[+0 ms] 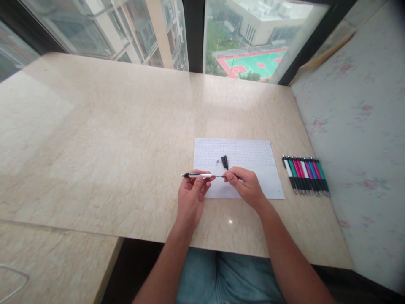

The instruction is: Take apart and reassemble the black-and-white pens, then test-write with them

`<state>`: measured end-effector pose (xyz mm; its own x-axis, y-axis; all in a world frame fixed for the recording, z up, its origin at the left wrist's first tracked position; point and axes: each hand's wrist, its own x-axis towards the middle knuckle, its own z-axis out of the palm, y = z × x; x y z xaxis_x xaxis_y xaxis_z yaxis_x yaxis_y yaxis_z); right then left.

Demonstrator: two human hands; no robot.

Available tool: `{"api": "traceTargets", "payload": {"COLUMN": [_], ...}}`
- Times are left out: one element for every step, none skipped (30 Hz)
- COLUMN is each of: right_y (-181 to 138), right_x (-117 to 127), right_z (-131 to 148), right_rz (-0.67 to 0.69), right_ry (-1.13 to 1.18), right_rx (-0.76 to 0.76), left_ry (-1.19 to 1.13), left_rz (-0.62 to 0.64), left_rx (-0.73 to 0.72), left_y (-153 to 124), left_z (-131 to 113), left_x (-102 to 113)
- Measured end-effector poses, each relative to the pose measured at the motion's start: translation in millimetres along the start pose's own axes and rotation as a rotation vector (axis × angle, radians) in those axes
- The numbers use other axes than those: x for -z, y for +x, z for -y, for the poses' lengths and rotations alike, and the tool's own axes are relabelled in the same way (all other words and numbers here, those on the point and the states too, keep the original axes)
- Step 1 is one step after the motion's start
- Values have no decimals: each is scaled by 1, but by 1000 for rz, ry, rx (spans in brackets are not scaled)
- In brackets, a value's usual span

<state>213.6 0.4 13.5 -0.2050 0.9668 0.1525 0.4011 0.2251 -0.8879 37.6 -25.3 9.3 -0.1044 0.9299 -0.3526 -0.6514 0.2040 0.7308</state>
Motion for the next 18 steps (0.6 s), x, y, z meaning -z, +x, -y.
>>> {"api": "traceTargets", "payload": {"right_y": [0,-1,-1,-2,-2,-2,-2,-2,-2,-2,-2,-2,-3,-3,-3,-3,-3,-4], "right_x": [0,1,2,3,3,4,5,5,6,7,8,10,12,15,18,21,24,27], "right_z": [1,2,3,3,3,3,2,1,1,0,0,-1,-2,-3,-4,-5,-7,-9], "right_rz": [24,36,38,35,30,23,16,11,10,9,7,2,-8,-25,-50,-77,-115,-161], "right_ry": [-20,-35,-43,-42,-36,-30,-26,-27,-32,-39,-44,-48,-48,-44,-39,-37,-42,-57], "right_rx": [19,35,49,59,65,68,72,74,77,80,84,86,86,84,80,71,58,41], "left_ry": [6,12,16,17,17,15,15,16,20,24,27,27,24,18,12,7,5,4], "left_rz": [4,5,3,-2,-7,-12,-17,-23,-28,-31,-36,-41,-47,-54,-60,-66,-71,-74], "left_rx": [0,-1,-2,-4,-7,-11,-14,-18,-20,-21,-22,-23,-24,-27,-29,-30,-29,-27], "left_y": [0,0,0,0,0,0,1,1,2,2,2,3,3,3,3,3,3,3], "left_z": [0,0,0,0,0,0,0,1,1,1,2,2,2,2,2,2,2,2], "left_x": [0,0,0,0,0,0,1,1,2,2,3,3,3,3,3,3,3,3]}}
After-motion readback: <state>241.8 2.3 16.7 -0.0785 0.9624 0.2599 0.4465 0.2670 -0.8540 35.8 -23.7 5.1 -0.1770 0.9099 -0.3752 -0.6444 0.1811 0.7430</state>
